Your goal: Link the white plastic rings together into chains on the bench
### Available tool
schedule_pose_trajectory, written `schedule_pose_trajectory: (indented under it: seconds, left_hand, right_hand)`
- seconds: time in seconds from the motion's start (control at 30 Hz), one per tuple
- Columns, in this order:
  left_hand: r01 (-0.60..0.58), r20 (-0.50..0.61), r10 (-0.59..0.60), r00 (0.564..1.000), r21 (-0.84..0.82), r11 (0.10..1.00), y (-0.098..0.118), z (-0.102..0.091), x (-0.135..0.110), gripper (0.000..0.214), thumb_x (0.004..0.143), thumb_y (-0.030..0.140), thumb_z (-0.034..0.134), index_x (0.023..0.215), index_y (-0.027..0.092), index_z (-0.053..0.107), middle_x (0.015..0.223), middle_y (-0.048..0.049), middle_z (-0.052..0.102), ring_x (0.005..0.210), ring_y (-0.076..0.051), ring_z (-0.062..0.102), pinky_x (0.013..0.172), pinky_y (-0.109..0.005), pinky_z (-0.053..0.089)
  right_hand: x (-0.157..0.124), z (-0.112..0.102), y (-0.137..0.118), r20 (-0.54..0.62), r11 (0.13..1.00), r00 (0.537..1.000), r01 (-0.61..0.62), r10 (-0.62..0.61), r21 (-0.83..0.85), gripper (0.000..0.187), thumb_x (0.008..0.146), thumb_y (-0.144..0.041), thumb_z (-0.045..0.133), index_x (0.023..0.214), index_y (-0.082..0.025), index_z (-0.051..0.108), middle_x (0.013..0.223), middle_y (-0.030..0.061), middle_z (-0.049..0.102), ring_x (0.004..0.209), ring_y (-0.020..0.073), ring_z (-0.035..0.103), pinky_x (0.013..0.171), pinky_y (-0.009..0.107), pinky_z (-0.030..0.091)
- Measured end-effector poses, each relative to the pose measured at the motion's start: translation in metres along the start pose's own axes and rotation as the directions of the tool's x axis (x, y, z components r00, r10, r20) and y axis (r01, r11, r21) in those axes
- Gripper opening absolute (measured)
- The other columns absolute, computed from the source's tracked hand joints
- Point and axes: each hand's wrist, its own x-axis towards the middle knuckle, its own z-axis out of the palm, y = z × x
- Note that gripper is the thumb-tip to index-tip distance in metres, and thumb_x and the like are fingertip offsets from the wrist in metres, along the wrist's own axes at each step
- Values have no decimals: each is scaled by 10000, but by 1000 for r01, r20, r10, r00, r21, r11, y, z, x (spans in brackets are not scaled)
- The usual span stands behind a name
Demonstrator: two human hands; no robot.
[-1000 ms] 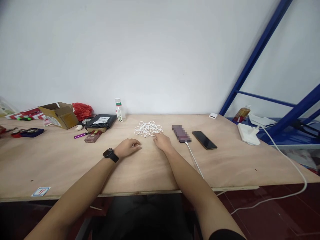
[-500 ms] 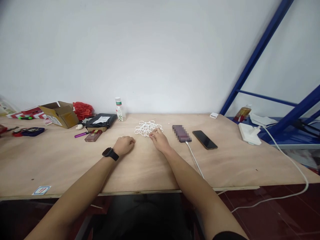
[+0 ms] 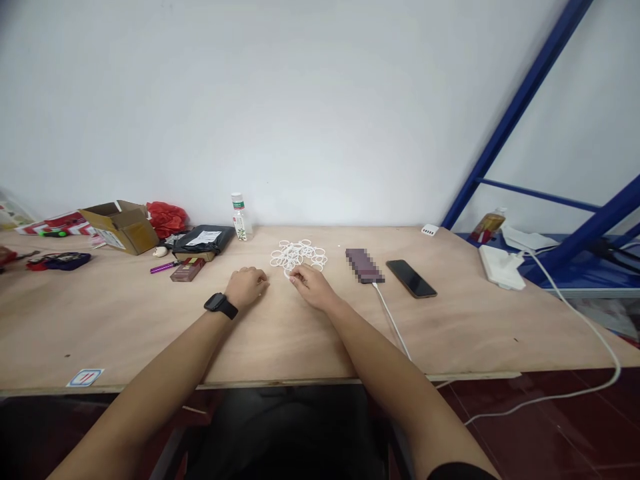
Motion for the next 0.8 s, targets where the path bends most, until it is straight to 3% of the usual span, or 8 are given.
schedule_pose_trajectory:
  seconds: [0.2,0.4,0.6,0.8]
  left_hand:
    - [5,18,-4,1000,-59,998,3,4,0,329,901,434,434,922,219,682,943,-80,728,896,-238,650,741,-307,455]
    - [-32,-97,14,995,-185,982,7,4,-2,353,922,422,419,891,204,693,876,-79,727,823,-233,652,708,-312,467]
    - [-291,-279,156,947,-546,786,20,4,-3,303,902,397,503,1007,189,697,987,-52,725,792,-159,641,713,-265,501]
    - [-305,-297,148,943,-604,736,25,10,-5,243,878,375,567,912,185,715,912,-47,737,791,-163,652,731,-275,510]
  right_hand:
    - [-2,2,2,-26,986,997,-72,77,153,321,879,-337,561,1175,-214,582,877,20,651,817,155,615,785,297,494]
    - [0,2,0,-37,975,990,-129,138,179,364,842,-356,598,1178,-214,600,817,2,645,768,149,615,779,302,505]
    - [0,3,-4,-25,981,991,-125,130,151,322,792,-311,632,1098,-214,661,771,-6,663,765,153,623,788,304,496]
    - [0,2,-7,2,987,994,-112,112,111,272,770,-239,614,1030,-207,686,848,9,710,837,166,645,822,308,475]
